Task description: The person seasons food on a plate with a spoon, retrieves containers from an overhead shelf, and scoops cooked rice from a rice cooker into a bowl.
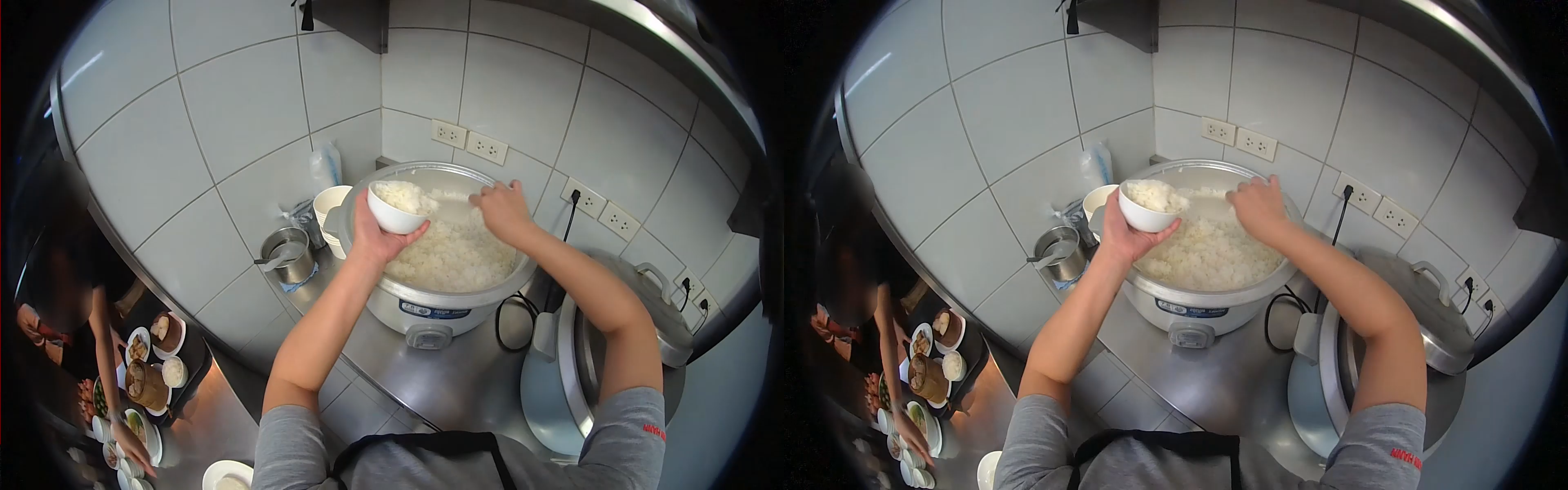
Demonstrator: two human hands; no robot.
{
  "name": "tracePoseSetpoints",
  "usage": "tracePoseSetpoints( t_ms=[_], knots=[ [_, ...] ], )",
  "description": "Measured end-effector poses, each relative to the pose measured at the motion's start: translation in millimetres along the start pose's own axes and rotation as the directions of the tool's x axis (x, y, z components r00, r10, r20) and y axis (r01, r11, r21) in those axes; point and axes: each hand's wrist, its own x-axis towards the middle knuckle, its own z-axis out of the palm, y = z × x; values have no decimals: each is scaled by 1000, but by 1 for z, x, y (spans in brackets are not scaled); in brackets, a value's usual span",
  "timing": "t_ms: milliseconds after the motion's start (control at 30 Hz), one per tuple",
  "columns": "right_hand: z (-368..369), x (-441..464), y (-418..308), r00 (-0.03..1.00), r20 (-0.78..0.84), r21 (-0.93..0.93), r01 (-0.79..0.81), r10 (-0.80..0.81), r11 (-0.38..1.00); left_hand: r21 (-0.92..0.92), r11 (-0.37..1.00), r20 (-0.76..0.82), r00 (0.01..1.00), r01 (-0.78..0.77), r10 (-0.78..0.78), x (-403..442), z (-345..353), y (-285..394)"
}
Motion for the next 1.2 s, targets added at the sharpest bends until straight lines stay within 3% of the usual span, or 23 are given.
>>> tracePoseSetpoints(
  t_ms=[33, 133, 367, 533, 633, 833, 933, 1033, 1133, 1200],
  knots=[
    [12, -3, -4, 997, 22, -90, 71, -69, 993, 13, 1000, 7, 1000, -5, 5, -3, -1, 4],
    [27, -11, -41, 986, 58, 9, 157, -157, 988, 49, 998, 22, 999, -28, 27, -14, 2, 15],
    [14, -15, -72, 974, 226, 180, -37, -5, 983, 67, 997, 10, 1000, -26, 26, -34, -3, 25],
    [17, -10, -74, 877, 465, 313, -294, 125, 903, 68, 997, -2, 1000, -31, 31, -44, -1, 26],
    [34, -8, -67, 842, 525, 398, -371, 123, 839, 64, 997, -19, 999, -32, 33, -45, -2, 26],
    [39, -5, -59, 935, 353, 514, -160, -37, 843, 85, 996, -11, 999, -39, 40, -47, -3, 29],
    [49, -8, -55, 939, 343, 583, -189, -29, 790, 92, 995, 0, 999, -41, 41, -47, -2, 29],
    [64, -3, -34, 793, 602, 685, -454, -91, 569, 97, 995, 17, 999, -38, 37, -47, -3, 32],
    [51, 3, -6, 824, 565, 772, -545, 40, 326, 115, 992, 2, 999, -44, 44, -46, -4, 33],
    [37, 18, 13, 852, 506, 771, -515, 131, 375, 137, 989, -26, 998, -54, 58, -44, -1, 29]
  ],
)
